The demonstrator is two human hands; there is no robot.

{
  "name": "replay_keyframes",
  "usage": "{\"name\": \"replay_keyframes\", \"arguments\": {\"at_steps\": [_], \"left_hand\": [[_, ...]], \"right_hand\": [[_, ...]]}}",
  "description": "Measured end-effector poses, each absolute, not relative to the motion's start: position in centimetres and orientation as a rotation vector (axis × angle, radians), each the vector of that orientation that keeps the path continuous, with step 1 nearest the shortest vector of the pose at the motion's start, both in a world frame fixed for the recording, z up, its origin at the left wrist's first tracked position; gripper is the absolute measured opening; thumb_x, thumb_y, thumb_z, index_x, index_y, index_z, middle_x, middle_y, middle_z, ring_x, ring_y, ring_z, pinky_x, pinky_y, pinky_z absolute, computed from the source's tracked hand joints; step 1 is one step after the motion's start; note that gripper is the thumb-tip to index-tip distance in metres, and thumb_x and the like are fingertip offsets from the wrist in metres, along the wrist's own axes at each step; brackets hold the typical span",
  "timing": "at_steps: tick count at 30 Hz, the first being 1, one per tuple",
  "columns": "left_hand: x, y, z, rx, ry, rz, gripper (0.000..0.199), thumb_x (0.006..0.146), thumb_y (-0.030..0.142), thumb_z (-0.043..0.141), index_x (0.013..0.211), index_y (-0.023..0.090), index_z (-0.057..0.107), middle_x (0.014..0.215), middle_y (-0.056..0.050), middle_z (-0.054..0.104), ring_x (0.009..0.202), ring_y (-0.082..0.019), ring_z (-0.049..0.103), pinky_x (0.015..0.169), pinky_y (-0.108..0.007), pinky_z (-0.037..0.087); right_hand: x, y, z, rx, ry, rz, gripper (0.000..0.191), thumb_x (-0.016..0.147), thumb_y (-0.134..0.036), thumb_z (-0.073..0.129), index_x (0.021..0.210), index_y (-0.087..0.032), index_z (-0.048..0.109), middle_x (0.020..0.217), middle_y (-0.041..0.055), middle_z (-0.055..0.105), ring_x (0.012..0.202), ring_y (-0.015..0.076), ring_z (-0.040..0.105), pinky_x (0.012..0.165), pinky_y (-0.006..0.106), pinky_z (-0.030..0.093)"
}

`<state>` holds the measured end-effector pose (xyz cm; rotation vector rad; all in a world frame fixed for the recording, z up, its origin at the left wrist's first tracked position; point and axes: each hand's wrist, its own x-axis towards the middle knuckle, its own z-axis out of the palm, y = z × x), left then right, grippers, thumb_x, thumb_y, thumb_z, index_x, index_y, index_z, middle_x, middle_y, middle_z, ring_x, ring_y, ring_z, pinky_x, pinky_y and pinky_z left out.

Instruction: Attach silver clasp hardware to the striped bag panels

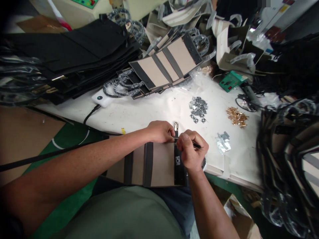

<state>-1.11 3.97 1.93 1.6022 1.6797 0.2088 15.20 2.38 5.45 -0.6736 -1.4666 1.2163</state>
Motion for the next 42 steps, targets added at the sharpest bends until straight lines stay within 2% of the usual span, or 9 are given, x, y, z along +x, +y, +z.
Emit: {"name": "replay_keyframes", "arguments": {"at_steps": [5,15,20,26,30,33,38,40,42], "left_hand": [[-1.1,4.0,1.8,1.603,1.675,0.222,0.022,0.070,0.043,0.076,0.090,0.034,0.081,0.095,0.007,0.080,0.088,-0.019,0.072,0.066,-0.027,0.043],[-0.9,3.7,1.9,1.587,1.702,0.250,0.021,0.070,0.044,0.076,0.088,0.034,0.080,0.089,0.008,0.079,0.087,-0.018,0.071,0.062,-0.027,0.041],[-0.6,3.1,2.3,1.591,1.731,0.289,0.020,0.072,0.042,0.075,0.088,0.031,0.079,0.088,0.007,0.078,0.084,-0.018,0.071,0.060,-0.026,0.041],[-0.6,2.4,1.6,1.626,1.766,0.414,0.021,0.073,0.039,0.079,0.091,0.029,0.077,0.092,0.005,0.077,0.084,-0.018,0.070,0.063,-0.026,0.042],[-0.5,1.7,0.9,1.682,1.790,0.506,0.016,0.076,0.035,0.079,0.087,0.026,0.072,0.094,0.005,0.075,0.083,-0.017,0.068,0.066,-0.027,0.043],[-0.1,1.3,0.8,1.761,1.835,0.545,0.013,0.079,0.032,0.078,0.083,0.024,0.068,0.094,0.002,0.072,0.086,-0.019,0.066,0.069,-0.029,0.044],[1.0,-0.2,1.2,1.961,1.893,0.592,0.009,0.086,0.024,0.073,0.079,0.023,0.068,0.090,-0.003,0.070,0.095,-0.025,0.063,0.082,-0.036,0.048],[1.6,-2.3,1.0,2.104,1.857,0.679,0.004,0.092,0.025,0.068,0.090,0.022,0.071,0.096,-0.005,0.072,0.099,-0.025,0.063,0.088,-0.040,0.049],[2.3,-5.4,0.4,2.234,1.748,0.781,0.018,0.096,0.033,0.066,0.110,0.021,0.071,0.111,-0.008,0.073,0.107,-0.026,0.063,0.095,-0.043,0.050]], "right_hand": [[15.0,2.5,5.2,-0.492,-1.443,1.167,0.034,0.091,-0.023,0.070,0.063,-0.022,0.051,0.053,-0.0065,0.046,0.042,0.0107,0.044,0.043,0.026,0.040],[15.1,2.7,2.8,-0.574,-1.431,1.175,0.040,0.096,-0.031,0.068,0.062,-0.022,0.047,0.054,-0.0064,0.046,0.045,0.0109,0.045,0.047,0.027,0.036],[16.7,2.5,4.8,-0.849,-1.650,1.203,0.045,0.096,-0.042,0.068,0.061,-0.022,0.048,0.053,-0.0052,0.048,0.049,0.0109,0.044,0.051,0.026,0.035],[24.1,-2.2,5.2,-1.530,-1.869,0.996,0.039,0.084,-0.054,0.077,0.071,-0.020,0.064,0.062,-0.0026,0.058,0.059,0.0132,0.050,0.056,0.025,0.038],[28.2,-6.5,-0.1,-1.846,-1.578,1.254,0.047,0.079,-0.066,0.076,0.081,-0.020,0.070,0.056,-0.0016,0.059,0.051,0.0155,0.052,0.051,0.027,0.041],[28.6,-7.9,-3.0,-1.781,-1.260,1.626,0.055,0.077,-0.070,0.076,0.097,-0.019,0.073,0.059,-0.0009,0.063,0.047,0.0163,0.052,0.045,0.027,0.041],[27.0,-7.3,-4.1,-1.585,-0.936,1.833,0.047,0.072,-0.060,0.085,0.070,-0.017,0.067,0.057,0.0006,0.064,0.040,0.0096,0.048,0.040,0.022,0.037],[26.6,-7.3,-4.1,-1.541,-0.869,1.832,0.046,0.073,-0.056,0.086,0.064,-0.017,0.064,0.055,-0.0003,0.062,0.039,0.0085,0.048,0.040,0.021,0.038],[26.3,-7.5,-4.3,-1.511,-0.823,1.819,0.044,0.075,-0.053,0.086,0.064,-0.017,0.065,0.055,-0.0007,0.062,0.039,0.0082,0.048,0.040,0.020,0.039]]}}
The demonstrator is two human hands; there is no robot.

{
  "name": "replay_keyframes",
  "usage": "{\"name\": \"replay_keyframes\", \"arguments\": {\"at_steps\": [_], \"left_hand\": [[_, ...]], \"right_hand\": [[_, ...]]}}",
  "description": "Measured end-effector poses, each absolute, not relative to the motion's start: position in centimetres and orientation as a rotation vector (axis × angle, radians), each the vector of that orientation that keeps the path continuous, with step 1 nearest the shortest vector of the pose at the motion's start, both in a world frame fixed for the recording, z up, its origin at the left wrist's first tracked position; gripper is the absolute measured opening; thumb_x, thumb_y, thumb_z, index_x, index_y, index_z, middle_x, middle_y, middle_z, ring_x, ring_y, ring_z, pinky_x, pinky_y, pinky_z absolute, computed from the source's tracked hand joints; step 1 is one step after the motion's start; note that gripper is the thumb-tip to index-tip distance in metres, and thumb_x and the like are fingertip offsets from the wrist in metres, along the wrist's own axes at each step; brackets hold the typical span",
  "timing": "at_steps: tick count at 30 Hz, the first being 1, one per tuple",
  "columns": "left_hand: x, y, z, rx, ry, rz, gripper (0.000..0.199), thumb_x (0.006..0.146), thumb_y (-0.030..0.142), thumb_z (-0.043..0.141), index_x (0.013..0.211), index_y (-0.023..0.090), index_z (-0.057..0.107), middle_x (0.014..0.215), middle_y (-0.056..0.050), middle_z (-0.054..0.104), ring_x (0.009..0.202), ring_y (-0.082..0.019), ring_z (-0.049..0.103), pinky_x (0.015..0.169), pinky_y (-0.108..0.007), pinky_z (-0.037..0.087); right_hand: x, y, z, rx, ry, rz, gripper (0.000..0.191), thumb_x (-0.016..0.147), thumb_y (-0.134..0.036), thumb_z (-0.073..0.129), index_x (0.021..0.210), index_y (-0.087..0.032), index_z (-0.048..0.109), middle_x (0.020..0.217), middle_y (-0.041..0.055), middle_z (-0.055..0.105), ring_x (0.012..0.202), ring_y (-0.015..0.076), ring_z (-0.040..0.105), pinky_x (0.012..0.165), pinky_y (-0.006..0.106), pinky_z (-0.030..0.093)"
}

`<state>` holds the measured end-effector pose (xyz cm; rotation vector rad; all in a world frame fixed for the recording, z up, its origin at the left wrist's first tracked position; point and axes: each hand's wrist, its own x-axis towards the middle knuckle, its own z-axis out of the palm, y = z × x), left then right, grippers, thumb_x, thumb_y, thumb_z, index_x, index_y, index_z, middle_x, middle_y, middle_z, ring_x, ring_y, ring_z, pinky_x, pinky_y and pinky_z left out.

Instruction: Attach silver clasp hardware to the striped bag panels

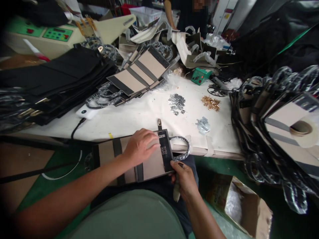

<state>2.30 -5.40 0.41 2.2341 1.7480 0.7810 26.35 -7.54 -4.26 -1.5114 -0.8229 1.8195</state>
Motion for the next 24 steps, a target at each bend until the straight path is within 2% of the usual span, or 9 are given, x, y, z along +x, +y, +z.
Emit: {"name": "replay_keyframes", "arguments": {"at_steps": [2,4,6,8,11,19,24], "left_hand": [[3.1,-8.7,-0.4,2.311,1.644,0.804,0.046,0.092,0.046,0.072,0.130,0.022,0.066,0.133,-0.011,0.067,0.124,-0.030,0.060,0.108,-0.049,0.047],[3.6,-11.3,-1.2,2.369,1.605,0.706,0.074,0.082,0.059,0.079,0.144,0.023,0.059,0.156,-0.015,0.052,0.142,-0.037,0.047,0.120,-0.057,0.035],[4.0,-12.6,-1.8,2.398,1.619,0.570,0.089,0.078,0.063,0.082,0.152,0.024,0.052,0.167,-0.016,0.035,0.153,-0.040,0.033,0.126,-0.061,0.025],[4.0,-12.8,-1.9,2.405,1.634,0.467,0.089,0.081,0.060,0.079,0.156,0.025,0.047,0.171,-0.017,0.027,0.157,-0.040,0.026,0.128,-0.061,0.020],[3.9,-12.1,-1.4,2.406,1.626,0.396,0.082,0.085,0.057,0.075,0.155,0.024,0.048,0.172,-0.017,0.022,0.159,-0.038,0.020,0.129,-0.059,0.017],[3.6,-11.0,-0.1,2.419,1.583,0.331,0.074,0.085,0.057,0.072,0.150,0.024,0.055,0.172,-0.010,0.027,0.159,-0.035,0.020,0.130,-0.057,0.015],[3.5,-10.5,0.1,2.400,1.582,0.310,0.076,0.084,0.059,0.072,0.150,0.024,0.055,0.170,-0.011,0.032,0.160,-0.036,0.019,0.130,-0.056,0.015]], "right_hand": [[26.0,-7.9,-4.4,-1.489,-0.775,1.819,0.042,0.075,-0.051,0.086,0.065,-0.016,0.064,0.055,-0.0014,0.061,0.039,0.0082,0.048,0.040,0.020,0.040],[25.5,-8.3,-4.6,-1.469,-0.736,1.830,0.041,0.075,-0.050,0.086,0.065,-0.016,0.064,0.054,-0.0018,0.060,0.039,0.0084,0.048,0.040,0.021,0.042],[24.9,-8.4,-4.6,-1.451,-0.704,1.832,0.041,0.074,-0.049,0.086,0.065,-0.016,0.065,0.054,-0.0018,0.059,0.039,0.0086,0.047,0.040,0.022,0.042],[24.4,-8.5,-4.4,-1.434,-0.668,1.822,0.040,0.075,-0.048,0.086,0.065,-0.016,0.065,0.054,-0.0013,0.059,0.039,0.0090,0.046,0.039,0.022,0.042],[23.9,-8.6,-4.2,-1.402,-0.626,1.822,0.037,0.075,-0.045,0.086,0.065,-0.016,0.065,0.054,-0.0010,0.059,0.039,0.0091,0.045,0.038,0.022,0.043],[23.8,-8.5,-4.2,-1.365,-0.543,1.857,0.036,0.075,-0.044,0.087,0.067,-0.016,0.065,0.054,-0.0021,0.059,0.039,0.0085,0.045,0.038,0.022,0.043],[23.8,-8.1,-3.8,-1.352,-0.521,1.871,0.037,0.073,-0.044,0.088,0.070,-0.017,0.064,0.054,-0.0029,0.058,0.039,0.0081,0.045,0.038,0.022,0.044]]}}
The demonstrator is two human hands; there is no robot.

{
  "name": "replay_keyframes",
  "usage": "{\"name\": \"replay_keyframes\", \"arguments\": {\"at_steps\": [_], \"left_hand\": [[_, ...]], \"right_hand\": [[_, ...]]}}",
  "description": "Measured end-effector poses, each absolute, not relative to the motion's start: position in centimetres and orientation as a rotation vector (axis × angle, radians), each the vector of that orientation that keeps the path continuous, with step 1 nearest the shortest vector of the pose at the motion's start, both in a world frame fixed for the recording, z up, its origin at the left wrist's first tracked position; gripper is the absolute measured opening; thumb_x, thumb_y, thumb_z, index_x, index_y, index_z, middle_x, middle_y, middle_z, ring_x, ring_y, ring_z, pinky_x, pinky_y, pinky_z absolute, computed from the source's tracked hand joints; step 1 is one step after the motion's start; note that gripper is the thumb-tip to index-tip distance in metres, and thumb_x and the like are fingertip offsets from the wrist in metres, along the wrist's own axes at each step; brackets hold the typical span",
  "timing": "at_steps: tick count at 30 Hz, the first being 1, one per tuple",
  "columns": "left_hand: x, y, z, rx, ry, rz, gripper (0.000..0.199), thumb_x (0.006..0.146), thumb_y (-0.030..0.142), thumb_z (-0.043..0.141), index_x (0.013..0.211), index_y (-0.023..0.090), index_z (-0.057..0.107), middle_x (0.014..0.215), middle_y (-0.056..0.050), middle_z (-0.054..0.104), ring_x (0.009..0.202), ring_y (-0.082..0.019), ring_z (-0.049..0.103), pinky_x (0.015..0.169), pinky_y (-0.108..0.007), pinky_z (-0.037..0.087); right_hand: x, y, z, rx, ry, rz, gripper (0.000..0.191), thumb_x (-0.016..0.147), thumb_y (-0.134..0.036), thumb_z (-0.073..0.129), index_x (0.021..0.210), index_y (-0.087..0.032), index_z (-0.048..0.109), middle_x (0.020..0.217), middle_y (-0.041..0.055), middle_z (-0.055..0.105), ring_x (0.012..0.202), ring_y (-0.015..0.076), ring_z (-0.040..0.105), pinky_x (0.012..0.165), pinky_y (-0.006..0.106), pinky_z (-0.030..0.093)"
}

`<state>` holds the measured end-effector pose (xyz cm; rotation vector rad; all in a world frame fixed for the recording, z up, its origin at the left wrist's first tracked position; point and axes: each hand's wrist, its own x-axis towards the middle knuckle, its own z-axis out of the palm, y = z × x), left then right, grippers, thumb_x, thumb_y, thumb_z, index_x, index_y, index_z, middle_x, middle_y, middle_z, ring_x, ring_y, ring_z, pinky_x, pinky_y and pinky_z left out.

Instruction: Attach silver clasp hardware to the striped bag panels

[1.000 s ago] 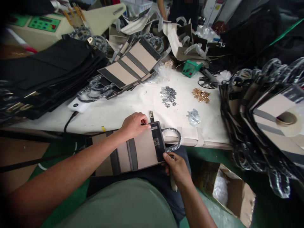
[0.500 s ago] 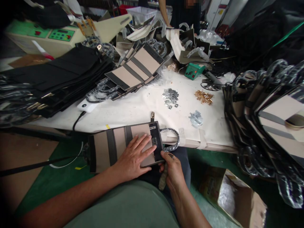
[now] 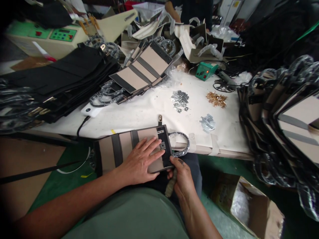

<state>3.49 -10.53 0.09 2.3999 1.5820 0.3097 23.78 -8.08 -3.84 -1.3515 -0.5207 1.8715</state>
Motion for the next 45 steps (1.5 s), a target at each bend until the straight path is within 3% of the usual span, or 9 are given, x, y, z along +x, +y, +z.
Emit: {"name": "replay_keyframes", "arguments": {"at_steps": [16,23,39,45], "left_hand": [[3.46,-10.38,0.06,2.415,1.555,0.286,0.080,0.086,0.060,0.070,0.155,0.024,0.048,0.169,-0.008,0.034,0.160,-0.036,0.017,0.131,-0.057,0.011],[3.43,-10.29,-0.02,2.406,1.565,0.276,0.082,0.084,0.062,0.071,0.154,0.023,0.049,0.169,-0.013,0.032,0.160,-0.036,0.017,0.131,-0.056,0.012],[3.59,-10.02,0.43,2.383,1.553,0.270,0.085,0.081,0.056,0.077,0.152,0.021,0.049,0.171,-0.013,0.027,0.159,-0.036,0.020,0.130,-0.057,0.013],[3.63,-9.99,0.49,2.376,1.545,0.278,0.084,0.081,0.056,0.076,0.152,0.020,0.048,0.168,-0.014,0.032,0.159,-0.037,0.020,0.130,-0.057,0.013]], "right_hand": [[23.81,-8.00,-3.82,-1.344,-0.587,1.864,0.035,0.079,-0.043,0.083,0.068,-0.018,0.061,0.055,-0.0033,0.057,0.040,0.0082,0.045,0.038,0.021,0.045],[23.91,-7.97,-3.85,-1.335,-0.555,1.884,0.036,0.077,-0.043,0.085,0.069,-0.017,0.063,0.055,-0.0029,0.059,0.041,0.0080,0.046,0.039,0.021,0.046],[24.09,-8.04,-4.08,-1.327,-0.533,1.912,0.036,0.078,-0.043,0.085,0.067,-0.017,0.063,0.054,-0.0033,0.057,0.040,0.0073,0.045,0.039,0.020,0.045],[24.07,-7.98,-4.04,-1.317,-0.550,1.914,0.037,0.079,-0.043,0.085,0.065,-0.017,0.062,0.053,-0.0033,0.056,0.040,0.0072,0.045,0.039,0.020,0.045]]}}
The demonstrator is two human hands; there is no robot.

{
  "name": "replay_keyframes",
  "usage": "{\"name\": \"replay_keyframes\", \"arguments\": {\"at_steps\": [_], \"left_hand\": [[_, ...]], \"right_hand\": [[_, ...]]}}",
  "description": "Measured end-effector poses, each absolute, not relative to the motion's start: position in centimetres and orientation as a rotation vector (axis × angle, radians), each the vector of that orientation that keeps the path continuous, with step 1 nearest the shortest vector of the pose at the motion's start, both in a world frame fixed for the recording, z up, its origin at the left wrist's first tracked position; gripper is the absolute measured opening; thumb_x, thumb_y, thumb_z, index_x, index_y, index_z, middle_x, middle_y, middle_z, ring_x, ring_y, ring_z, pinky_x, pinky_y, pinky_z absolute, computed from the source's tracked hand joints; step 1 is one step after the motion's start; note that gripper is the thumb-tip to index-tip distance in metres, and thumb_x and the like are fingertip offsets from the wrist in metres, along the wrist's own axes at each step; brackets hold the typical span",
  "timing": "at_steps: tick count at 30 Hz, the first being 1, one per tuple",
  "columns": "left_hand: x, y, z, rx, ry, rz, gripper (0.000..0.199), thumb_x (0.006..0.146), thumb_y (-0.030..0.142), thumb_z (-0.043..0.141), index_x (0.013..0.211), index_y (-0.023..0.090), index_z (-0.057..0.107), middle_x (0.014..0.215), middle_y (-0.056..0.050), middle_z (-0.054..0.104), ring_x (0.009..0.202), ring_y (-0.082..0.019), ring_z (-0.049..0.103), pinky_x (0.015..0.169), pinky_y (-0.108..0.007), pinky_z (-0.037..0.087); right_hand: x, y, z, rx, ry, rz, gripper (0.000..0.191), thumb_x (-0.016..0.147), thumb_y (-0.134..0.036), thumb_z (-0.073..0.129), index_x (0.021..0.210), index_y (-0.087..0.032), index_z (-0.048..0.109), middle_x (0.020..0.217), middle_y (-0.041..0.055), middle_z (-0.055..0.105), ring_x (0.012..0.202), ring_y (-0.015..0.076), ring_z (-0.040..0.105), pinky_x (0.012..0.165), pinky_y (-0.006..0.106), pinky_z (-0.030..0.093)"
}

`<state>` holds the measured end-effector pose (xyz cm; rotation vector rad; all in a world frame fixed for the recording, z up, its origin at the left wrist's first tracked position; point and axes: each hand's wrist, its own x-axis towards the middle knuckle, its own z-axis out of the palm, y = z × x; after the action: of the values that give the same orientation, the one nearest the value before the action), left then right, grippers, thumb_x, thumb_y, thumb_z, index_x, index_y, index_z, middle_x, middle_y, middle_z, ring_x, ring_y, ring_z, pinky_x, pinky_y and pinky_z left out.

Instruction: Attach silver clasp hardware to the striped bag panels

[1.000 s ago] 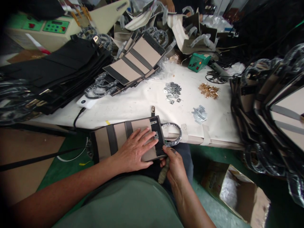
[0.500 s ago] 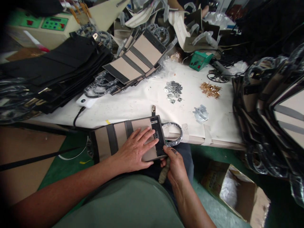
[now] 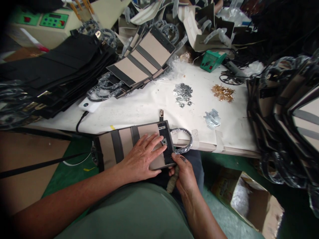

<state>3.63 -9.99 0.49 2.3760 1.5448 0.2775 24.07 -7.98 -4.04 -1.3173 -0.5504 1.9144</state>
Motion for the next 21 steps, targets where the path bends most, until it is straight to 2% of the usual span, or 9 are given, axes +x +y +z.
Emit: {"name": "replay_keyframes", "arguments": {"at_steps": [15,21], "left_hand": [[3.46,-10.16,0.14,2.410,1.536,0.219,0.086,0.084,0.062,0.072,0.155,0.021,0.046,0.173,-0.012,0.024,0.161,-0.036,0.013,0.130,-0.057,0.009],[3.33,-10.16,-0.03,2.408,1.515,0.230,0.086,0.085,0.062,0.071,0.156,0.022,0.045,0.172,-0.012,0.026,0.161,-0.034,0.014,0.130,-0.057,0.006]], "right_hand": [[23.93,-7.88,-3.81,-1.336,-0.523,1.910,0.038,0.074,-0.042,0.088,0.065,-0.016,0.062,0.051,-0.0030,0.057,0.038,0.0075,0.045,0.038,0.020,0.045],[24.05,-7.91,-3.96,-1.328,-0.538,1.910,0.038,0.077,-0.043,0.086,0.067,-0.016,0.063,0.052,-0.0027,0.058,0.038,0.0075,0.046,0.038,0.020,0.045]]}}
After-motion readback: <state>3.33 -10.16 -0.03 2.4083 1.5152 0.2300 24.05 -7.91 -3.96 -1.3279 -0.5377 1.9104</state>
